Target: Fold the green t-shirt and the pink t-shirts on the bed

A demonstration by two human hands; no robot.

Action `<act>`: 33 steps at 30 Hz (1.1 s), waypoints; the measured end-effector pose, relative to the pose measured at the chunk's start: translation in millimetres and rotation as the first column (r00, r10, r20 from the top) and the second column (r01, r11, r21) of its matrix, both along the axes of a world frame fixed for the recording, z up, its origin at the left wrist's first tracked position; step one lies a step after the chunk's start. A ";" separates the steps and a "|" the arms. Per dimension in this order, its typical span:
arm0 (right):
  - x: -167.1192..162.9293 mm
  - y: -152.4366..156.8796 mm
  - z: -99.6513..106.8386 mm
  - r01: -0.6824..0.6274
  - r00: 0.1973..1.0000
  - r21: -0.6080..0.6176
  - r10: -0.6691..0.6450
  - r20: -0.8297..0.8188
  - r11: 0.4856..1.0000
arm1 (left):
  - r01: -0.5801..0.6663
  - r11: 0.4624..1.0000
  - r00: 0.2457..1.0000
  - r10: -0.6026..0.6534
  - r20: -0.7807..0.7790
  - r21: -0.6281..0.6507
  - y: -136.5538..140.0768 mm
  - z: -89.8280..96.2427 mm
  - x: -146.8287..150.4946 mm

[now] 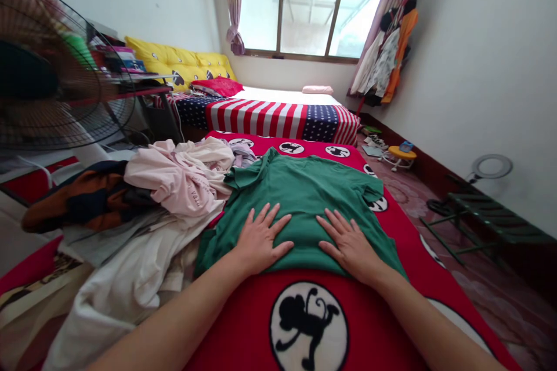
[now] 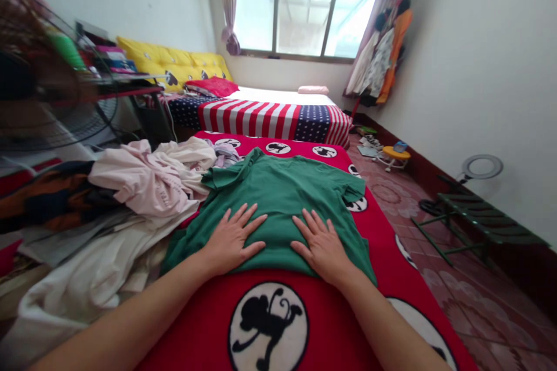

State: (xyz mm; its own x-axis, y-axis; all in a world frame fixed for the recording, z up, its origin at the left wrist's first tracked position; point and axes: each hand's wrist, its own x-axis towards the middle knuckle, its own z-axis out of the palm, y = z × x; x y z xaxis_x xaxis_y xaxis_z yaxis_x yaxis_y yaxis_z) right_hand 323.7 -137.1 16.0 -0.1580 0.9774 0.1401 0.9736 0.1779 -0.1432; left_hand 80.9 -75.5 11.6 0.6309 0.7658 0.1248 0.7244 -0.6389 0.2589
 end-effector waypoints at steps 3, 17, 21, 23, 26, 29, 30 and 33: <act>21.1 -1.6 -21.2 0.105 0.987 -0.004 -0.104 0.121 0.994 | -0.044 0.999 0.999 0.044 -0.020 0.005 4.9 -15.1 -16.3; 58.7 -13.1 -19.7 0.186 0.952 0.062 -0.195 0.235 0.981 | -0.338 0.940 0.938 0.341 -0.066 0.054 -26.2 18.1 -84.5; 19.8 9.8 8.3 0.068 0.982 0.152 -0.093 0.166 0.986 | -0.470 0.876 0.881 0.473 0.001 0.108 -39.2 19.5 -98.1; 0.0 23.9 12.5 -0.047 0.998 0.108 0.041 0.056 0.993 | -0.538 0.840 0.840 0.541 -0.027 0.073 -40.8 20.2 -98.5; -21.2 45.5 13.5 -0.132 0.991 -0.088 0.129 -0.042 0.987 | -0.612 0.790 0.786 0.613 -0.083 0.044 -40.0 25.3 -97.6; -40.2 66.6 22.8 -0.085 0.986 -0.157 0.060 -0.156 0.984 | -0.665 0.746 0.730 0.660 -0.179 0.039 -39.9 30.9 -99.9; -49.0 73.5 27.7 -0.069 0.961 -0.163 0.022 -0.277 0.984 | -0.668 0.743 0.724 0.659 -0.205 0.029 -40.3 31.8 -101.4; -85.6 93.8 40.1 -0.032 0.689 -0.262 -0.169 -0.705 0.964 | -0.611 0.790 0.787 0.598 -0.150 -0.058 -41.8 30.9 -106.8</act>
State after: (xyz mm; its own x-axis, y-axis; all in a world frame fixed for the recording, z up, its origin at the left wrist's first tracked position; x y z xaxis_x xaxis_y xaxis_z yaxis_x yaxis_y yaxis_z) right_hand 238.1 -43.3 56.1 -0.0385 0.9979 -0.0528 0.5616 -0.0221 -0.8271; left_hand -25.9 -117.3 42.5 0.0395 0.9991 -0.0156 0.9822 -0.0360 0.1842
